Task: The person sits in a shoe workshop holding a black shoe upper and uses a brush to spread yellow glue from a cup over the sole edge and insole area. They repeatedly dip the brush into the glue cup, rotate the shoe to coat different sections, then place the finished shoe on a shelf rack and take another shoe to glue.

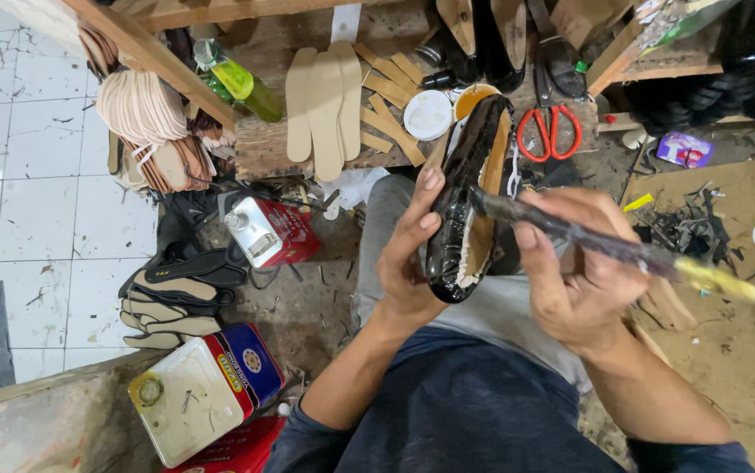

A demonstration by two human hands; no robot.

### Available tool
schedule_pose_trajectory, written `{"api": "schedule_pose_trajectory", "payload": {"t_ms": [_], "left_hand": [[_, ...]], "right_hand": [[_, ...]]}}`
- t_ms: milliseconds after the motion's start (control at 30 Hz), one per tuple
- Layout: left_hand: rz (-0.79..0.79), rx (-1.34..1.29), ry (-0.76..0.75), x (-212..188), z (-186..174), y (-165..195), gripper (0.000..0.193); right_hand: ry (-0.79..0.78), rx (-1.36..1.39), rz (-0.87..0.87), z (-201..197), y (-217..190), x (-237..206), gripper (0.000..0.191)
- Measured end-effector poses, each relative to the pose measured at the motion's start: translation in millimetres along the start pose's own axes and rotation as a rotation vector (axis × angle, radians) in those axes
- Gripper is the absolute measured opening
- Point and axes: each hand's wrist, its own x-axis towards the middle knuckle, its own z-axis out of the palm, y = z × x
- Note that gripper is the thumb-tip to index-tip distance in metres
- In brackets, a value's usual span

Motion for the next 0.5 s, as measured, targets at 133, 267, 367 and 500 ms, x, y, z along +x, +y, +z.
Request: {"api": "schedule_pose_trajectory", "payload": {"t_ms": [133,267,367,500], "left_hand": [[0.064,0.028,0.019,2.6,-1.6,1.9,0.072],[0.026,0.008,-0.062,2.1,-4.6,4.4,0.070],[0.038,0.018,-0.041,2.5,-6.1,4.7,0.071],[-0.012,-0.005,-0.096,1.0,-9.7,8.3,0.074]], "right_hand": [[-0.044,0.085,0.026,-4.8,4.1,7.4,0.025],[-0.081,0.045,0.066,-11.0,-0.4,12.0,0.016],[-0.139,0.087,0.016,-12.5,-0.5,15.3,0.018],[-0.112,0.065,-0.031,-9.3,1.6,20.4,0.018]]}}
